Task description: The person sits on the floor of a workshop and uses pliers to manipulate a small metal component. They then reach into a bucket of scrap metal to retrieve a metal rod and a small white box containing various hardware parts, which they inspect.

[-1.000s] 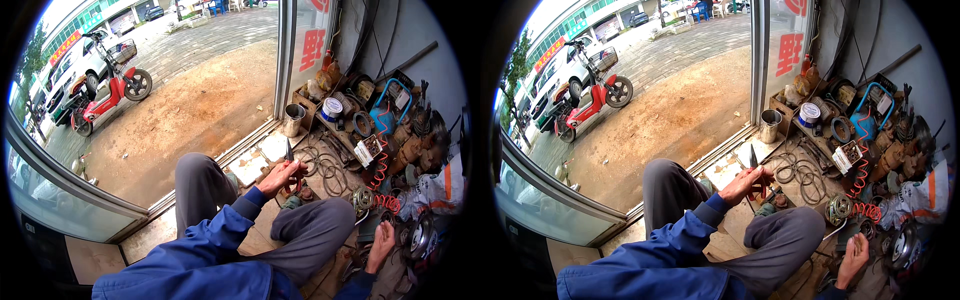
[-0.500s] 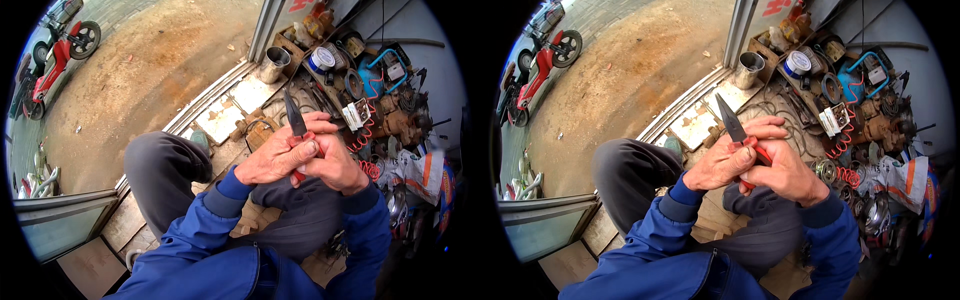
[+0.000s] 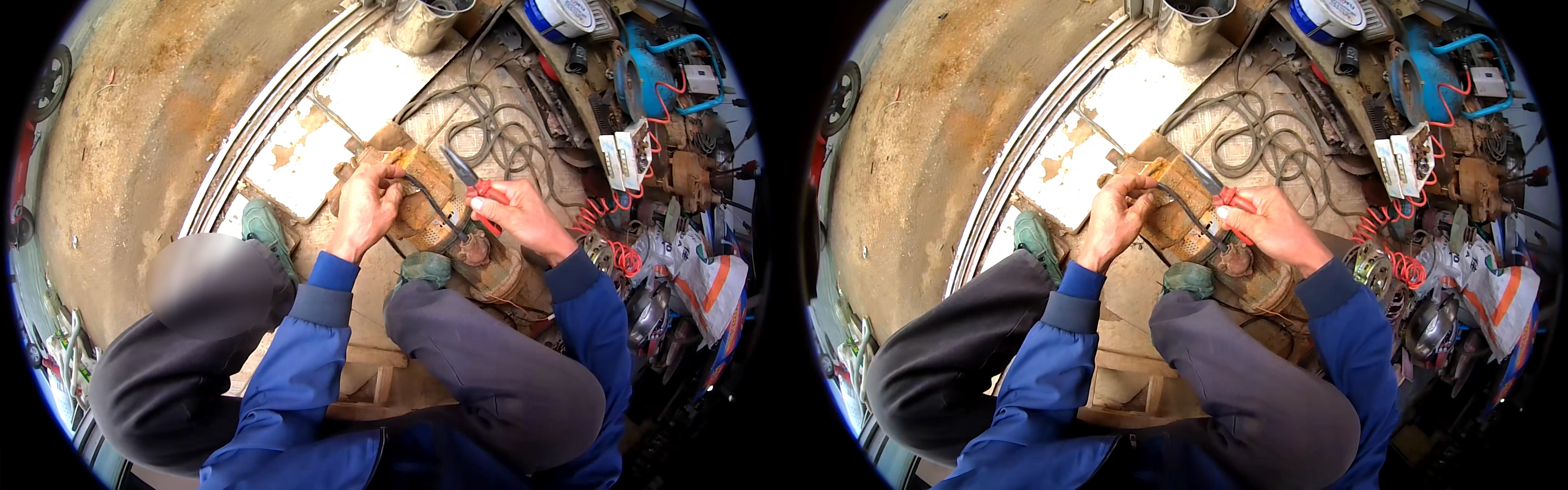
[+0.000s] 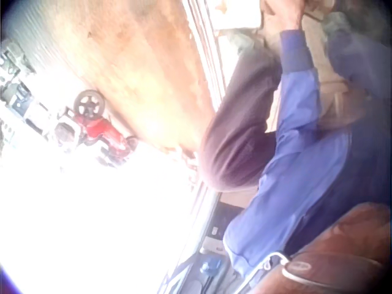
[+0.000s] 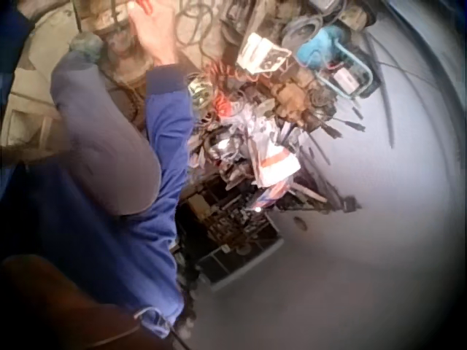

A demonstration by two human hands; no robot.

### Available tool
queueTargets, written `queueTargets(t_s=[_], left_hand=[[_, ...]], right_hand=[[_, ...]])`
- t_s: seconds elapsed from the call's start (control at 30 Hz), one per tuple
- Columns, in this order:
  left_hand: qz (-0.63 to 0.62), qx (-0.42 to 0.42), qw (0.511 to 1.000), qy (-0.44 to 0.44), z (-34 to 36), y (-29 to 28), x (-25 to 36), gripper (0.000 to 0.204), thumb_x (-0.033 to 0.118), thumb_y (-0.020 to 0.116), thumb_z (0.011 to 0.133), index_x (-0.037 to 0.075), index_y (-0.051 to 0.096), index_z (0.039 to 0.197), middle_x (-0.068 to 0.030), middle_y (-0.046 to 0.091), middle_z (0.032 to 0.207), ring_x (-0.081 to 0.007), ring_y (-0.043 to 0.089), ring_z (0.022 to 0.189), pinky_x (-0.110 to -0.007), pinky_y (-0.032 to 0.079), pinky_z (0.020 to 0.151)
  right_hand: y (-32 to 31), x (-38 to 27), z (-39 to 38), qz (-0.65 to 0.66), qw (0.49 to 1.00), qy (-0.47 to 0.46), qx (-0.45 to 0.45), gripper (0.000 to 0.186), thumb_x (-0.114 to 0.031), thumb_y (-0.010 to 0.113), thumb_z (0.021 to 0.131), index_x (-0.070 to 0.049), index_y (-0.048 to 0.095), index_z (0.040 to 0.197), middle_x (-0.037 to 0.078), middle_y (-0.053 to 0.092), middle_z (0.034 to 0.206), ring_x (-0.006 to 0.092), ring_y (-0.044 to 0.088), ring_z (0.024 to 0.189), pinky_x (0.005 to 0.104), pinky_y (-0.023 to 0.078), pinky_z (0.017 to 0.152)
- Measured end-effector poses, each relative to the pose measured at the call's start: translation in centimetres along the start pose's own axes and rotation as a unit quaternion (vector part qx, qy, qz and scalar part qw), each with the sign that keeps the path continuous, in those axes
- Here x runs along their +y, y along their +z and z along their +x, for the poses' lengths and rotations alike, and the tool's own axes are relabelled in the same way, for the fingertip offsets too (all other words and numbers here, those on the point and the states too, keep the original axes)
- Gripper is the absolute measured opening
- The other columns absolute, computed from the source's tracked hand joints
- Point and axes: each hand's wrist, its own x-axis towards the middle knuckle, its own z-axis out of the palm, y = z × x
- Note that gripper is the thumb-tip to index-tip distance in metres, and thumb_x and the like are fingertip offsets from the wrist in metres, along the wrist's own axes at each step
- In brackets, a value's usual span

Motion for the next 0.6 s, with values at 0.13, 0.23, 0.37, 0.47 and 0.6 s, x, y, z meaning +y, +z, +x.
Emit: queueTargets(t_s=[0.13,0.23,0.37,0.47,0.6], left_hand=[[0.100,-0.047,0.994,0.005,0.8,0.1,0.6,0.018,0.005,0.070,0.086,0.000,0.074,0.102,-0.0139,0.061,0.095,-0.0285,0.065,0.087,-0.038,0.054,0.078],[0.105,-0.063,0.992,0.017,0.9,0.0,0.1,0.016,0.004,0.074,0.084,0.000,0.076,0.099,-0.0117,0.058,0.099,-0.0267,0.061,0.093,-0.038,0.052,0.081],[0.116,-0.067,0.990,0.041,0.9,-0.1,0.3,0.015,0.005,0.076,0.084,0.001,0.075,0.099,-0.0118,0.055,0.099,-0.0278,0.058,0.097,-0.038,0.051,0.085],[0.108,-0.070,0.991,0.044,1.2,0.0,-0.1,0.014,0.006,0.076,0.085,0.002,0.075,0.099,-0.0121,0.053,0.101,-0.0279,0.057,0.098,-0.037,0.050,0.086],[0.067,-0.083,0.992,0.061,1.5,0.0,-1.2,0.011,0.006,0.076,0.088,0.002,0.075,0.098,-0.0108,0.051,0.103,-0.0257,0.056,0.097,-0.036,0.050,0.085]], right_hand=[[0.2,3.9,2.5,-0.096,0.995,-0.020,-0.025,0.022,-0.012,0.066,0.099,0.004,0.070,0.113,0.004,0.067,0.085,0.0074,0.054,0.075,0.0294,0.047,0.069],[-0.7,3.7,2.5,-0.400,0.915,-0.058,0.022,0.016,-0.012,0.067,0.094,0.001,0.069,0.104,0.015,0.062,0.081,0.0265,0.063,0.074,0.0413,0.050,0.071],[0.1,2.6,1.6,-0.542,0.804,-0.200,0.141,0.018,-0.011,0.068,0.090,-0.003,0.070,0.106,0.017,0.060,0.084,0.0376,0.064,0.086,0.0477,0.052,0.074],[0.6,3.1,2.2,-0.536,0.789,-0.241,0.178,0.018,-0.011,0.068,0.090,-0.004,0.070,0.107,0.017,0.061,0.086,0.0384,0.064,0.086,0.0477,0.052,0.074],[0.1,2.9,2.6,-0.413,0.899,-0.130,0.073,0.015,-0.009,0.066,0.094,0.000,0.068,0.106,0.019,0.061,0.086,0.0391,0.061,0.079,0.0443,0.050,0.072]])
